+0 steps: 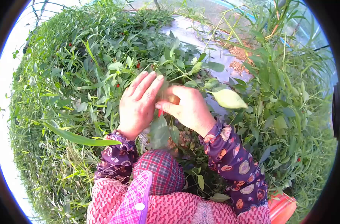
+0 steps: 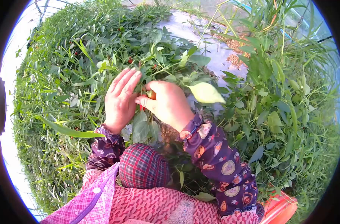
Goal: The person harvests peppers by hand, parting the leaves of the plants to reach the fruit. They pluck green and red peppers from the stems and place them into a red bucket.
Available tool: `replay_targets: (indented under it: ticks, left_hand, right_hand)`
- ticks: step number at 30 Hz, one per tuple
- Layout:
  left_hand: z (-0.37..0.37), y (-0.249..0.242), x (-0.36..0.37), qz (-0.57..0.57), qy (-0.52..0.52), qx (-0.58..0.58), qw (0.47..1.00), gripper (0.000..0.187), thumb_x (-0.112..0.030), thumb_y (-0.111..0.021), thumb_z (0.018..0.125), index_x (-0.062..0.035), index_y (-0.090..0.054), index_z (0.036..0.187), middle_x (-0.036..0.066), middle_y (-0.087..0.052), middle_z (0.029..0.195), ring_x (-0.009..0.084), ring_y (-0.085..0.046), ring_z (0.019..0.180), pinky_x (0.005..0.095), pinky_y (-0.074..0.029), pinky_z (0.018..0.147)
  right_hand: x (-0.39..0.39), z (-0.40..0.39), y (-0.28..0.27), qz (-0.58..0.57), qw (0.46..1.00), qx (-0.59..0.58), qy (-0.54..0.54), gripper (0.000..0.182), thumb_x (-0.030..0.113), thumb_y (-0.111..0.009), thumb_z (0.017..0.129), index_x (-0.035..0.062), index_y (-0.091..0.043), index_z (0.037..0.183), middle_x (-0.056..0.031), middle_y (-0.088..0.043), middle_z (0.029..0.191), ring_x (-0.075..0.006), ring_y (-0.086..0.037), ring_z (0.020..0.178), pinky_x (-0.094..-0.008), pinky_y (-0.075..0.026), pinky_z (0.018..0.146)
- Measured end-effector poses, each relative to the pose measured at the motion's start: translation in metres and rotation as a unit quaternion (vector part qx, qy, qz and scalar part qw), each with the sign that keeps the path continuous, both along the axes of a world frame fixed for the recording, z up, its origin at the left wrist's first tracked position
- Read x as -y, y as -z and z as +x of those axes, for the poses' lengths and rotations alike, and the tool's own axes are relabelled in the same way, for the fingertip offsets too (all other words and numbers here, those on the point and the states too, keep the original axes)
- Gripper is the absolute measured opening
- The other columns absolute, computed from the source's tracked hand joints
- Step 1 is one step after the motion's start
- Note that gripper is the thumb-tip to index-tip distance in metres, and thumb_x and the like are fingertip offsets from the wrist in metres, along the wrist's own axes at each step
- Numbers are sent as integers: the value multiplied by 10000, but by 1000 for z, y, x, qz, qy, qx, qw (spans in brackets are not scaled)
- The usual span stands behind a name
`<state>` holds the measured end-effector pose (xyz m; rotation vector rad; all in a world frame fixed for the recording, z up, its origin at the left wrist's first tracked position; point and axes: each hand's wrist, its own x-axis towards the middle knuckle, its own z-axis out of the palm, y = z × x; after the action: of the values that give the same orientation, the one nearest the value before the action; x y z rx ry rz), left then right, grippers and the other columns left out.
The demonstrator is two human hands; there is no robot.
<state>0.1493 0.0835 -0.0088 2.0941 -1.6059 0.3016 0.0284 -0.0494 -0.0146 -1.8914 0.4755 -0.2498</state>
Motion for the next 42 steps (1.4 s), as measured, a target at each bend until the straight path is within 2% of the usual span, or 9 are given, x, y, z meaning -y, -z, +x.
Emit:
replay_targets:
  ticks: [5, 11, 19, 23, 24, 25, 33, 36, 42]
  left_hand:
    - [9, 20, 0, -42, 52, 9, 998, 458, 10, -651, 669, -55, -656, 1123, 96, -687, 940, 292, -654, 847, 375, -549, 722]
    - [11, 18, -8, -129, 105, 46, 985, 489, 3, -629, 597, -46, -668, 1082, 82, -673, 904, 271, -662, 787, 364, -564, 662]
    - [30, 34, -18, -167, 24, -42, 985, 386, 68, -666, 672, -33, -687, 1045, 102, -680, 867, 250, -658, 741, 324, -548, 673]
    - [35, 27, -34, -361, -95, -299, 878, 165, -49, -632, 911, -2, -652, 1068, 106, -676, 944, 175, -642, 825, 313, -536, 726]
    - [33, 16, -44, -305, -179, -173, 919, 195, -105, -626, 935, 29, -626, 1077, 114, -670, 957, 185, -638, 847, 320, -529, 760]
    - [31, 19, -43, -415, -136, -395, 808, 226, -115, -653, 917, 43, -615, 1075, 114, -671, 956, 187, -639, 854, 322, -520, 781]
    - [36, 5, -47, -460, -111, -360, 804, 259, -141, -677, 902, 9, -610, 1103, 96, -668, 978, 185, -643, 854, 348, -539, 771]
    - [29, -8, -39, -514, -137, -431, 729, 234, -117, -683, 894, -16, -619, 1095, 88, -668, 973, 185, -650, 851, 345, -544, 763]
    - [23, 0, -38, -465, -163, -359, 793, 197, -135, -631, 945, -1, -628, 1089, 54, -670, 930, 115, -614, 794, 254, -496, 733]
  right_hand:
    - [-6, -13, -8, -152, 985, 82, 29, 270, 263, -772, 741, 40, -640, 818, -123, -579, 714, -326, -584, 655, -408, -458, 589]
    - [4, -17, -11, 284, 950, 27, -125, 322, 289, -819, 778, 18, -656, 840, 23, -599, 644, -34, -453, 581, -244, -365, 528]
    - [5, -32, -26, 393, 823, 182, -367, 358, 297, -841, 740, -2, -652, 795, -65, -657, 785, -146, -603, 701, -263, -440, 653]
    - [13, -47, -18, 628, 750, 104, -181, 187, 145, -689, 806, 17, -605, 913, -133, -662, 863, -229, -665, 691, -276, -512, 568]
    - [16, -47, -2, 608, 771, 119, -151, 155, 76, -595, 815, 21, -580, 959, -146, -666, 881, -259, -694, 720, -300, -558, 559]
    - [19, -48, 8, 581, 803, 89, -94, 132, 67, -621, 830, 17, -596, 949, -131, -672, 880, -240, -702, 752, -304, -573, 610]
    - [0, -19, 17, 443, 896, 10, -11, 142, 108, -684, 877, 24, -683, 991, 4, -644, 801, -70, -590, 656, -213, -471, 600]
    - [-10, 2, 21, 249, 965, 77, -40, 187, 172, -699, 888, 14, -693, 988, -7, -642, 790, -57, -571, 713, -225, -459, 643]
    - [-54, 6, -48, 95, 981, 145, -81, 263, 199, -775, 807, 21, -671, 970, -44, -622, 818, -116, -608, 717, -268, -480, 644]
